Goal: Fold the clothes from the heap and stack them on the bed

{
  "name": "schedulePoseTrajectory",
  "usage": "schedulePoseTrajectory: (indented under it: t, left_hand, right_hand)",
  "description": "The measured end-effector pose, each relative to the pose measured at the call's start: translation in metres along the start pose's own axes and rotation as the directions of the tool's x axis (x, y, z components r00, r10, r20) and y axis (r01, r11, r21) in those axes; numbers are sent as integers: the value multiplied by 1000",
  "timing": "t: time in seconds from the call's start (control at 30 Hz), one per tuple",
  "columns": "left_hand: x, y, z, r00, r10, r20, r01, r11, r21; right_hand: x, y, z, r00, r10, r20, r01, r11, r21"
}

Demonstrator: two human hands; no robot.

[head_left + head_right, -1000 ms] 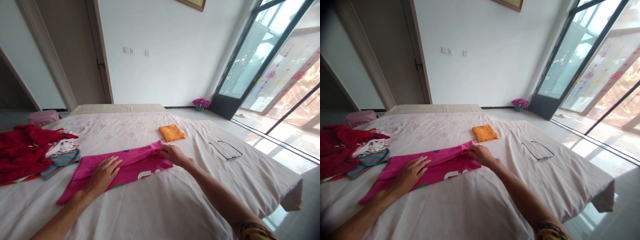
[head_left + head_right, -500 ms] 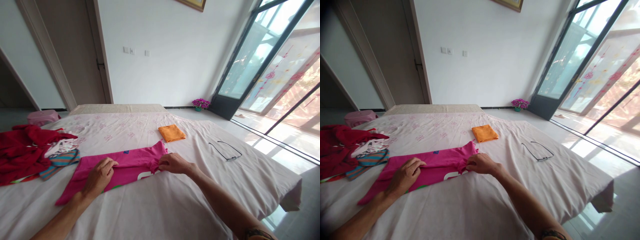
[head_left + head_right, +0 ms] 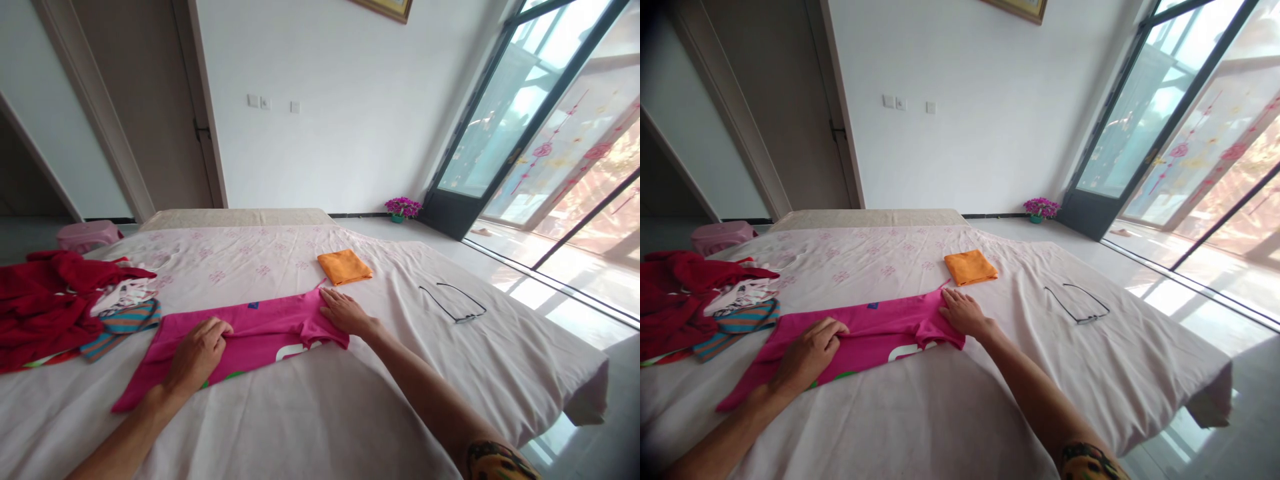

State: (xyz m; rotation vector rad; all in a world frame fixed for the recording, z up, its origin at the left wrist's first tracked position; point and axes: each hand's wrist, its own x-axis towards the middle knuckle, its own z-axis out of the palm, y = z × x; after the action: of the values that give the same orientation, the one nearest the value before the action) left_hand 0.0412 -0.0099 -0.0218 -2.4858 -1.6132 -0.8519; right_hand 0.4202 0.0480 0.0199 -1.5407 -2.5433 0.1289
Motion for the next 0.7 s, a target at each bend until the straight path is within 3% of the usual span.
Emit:
schedulePoseTrajectory:
  t: [0.1,0.2,0.33,0.47,0.57,0.7]
  left_hand:
    - [0,0,-1,1000,-5,-5,5,1000,12]
    - [1,0,0,1000,19,-9,-19,1000,-5]
    - [2,1,2,998,56,-28,-57,998,-41]
    - [1,3,1,997,65,-34,-66,997,-36]
    - [1,6,-2,998,64,-28,-65,998,-27]
    - [0,4,-5,999,48,-8,-48,999,0]
  right_hand:
    - [-1,4,6,996,88,6,-87,995,-41]
    - [-2,4,2,986,138,-99,-142,989,-34]
    - [-3,-5,-3,976,18,-219,-30,998,-55]
    - [-5,-10,4,990,-120,-68,118,992,-41]
    - [-6,-8,14,998,-56,39,57,998,-34]
    - [-4,-10,16,1000,20,15,-19,997,-81]
